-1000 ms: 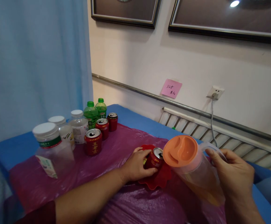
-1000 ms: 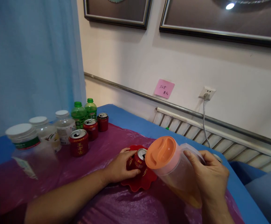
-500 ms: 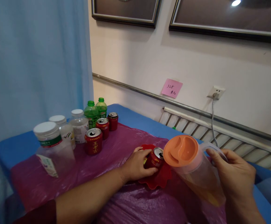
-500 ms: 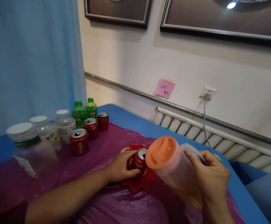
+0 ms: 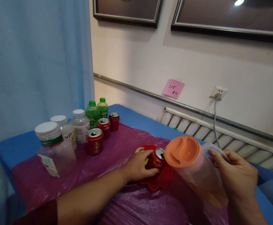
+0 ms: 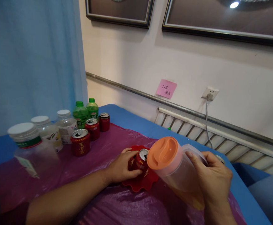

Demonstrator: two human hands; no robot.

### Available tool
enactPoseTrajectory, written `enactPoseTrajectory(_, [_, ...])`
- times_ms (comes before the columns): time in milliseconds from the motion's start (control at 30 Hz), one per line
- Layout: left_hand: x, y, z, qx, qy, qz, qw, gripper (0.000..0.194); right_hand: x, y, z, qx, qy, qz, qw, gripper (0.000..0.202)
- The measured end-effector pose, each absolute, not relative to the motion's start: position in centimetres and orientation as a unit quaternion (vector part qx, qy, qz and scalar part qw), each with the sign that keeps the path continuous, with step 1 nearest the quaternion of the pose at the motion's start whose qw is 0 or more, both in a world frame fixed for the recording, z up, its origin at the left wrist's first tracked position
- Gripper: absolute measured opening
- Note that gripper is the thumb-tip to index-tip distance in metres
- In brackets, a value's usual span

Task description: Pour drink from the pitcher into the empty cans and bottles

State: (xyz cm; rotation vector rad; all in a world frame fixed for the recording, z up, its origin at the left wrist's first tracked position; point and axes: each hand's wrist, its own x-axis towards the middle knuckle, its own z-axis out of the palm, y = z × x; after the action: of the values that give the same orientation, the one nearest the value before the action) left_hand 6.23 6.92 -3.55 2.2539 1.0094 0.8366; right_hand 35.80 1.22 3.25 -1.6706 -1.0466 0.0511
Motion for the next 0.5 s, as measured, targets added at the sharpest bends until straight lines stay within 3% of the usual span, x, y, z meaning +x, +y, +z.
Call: enactPoseTrajectory(500, [6.20, 6.92, -3.50, 0.834, 0.376, 0.309, 0.259, 0.052, 36.08, 1.14, 2.79, -0.706, -0.449, 0.008, 0.547, 0.047])
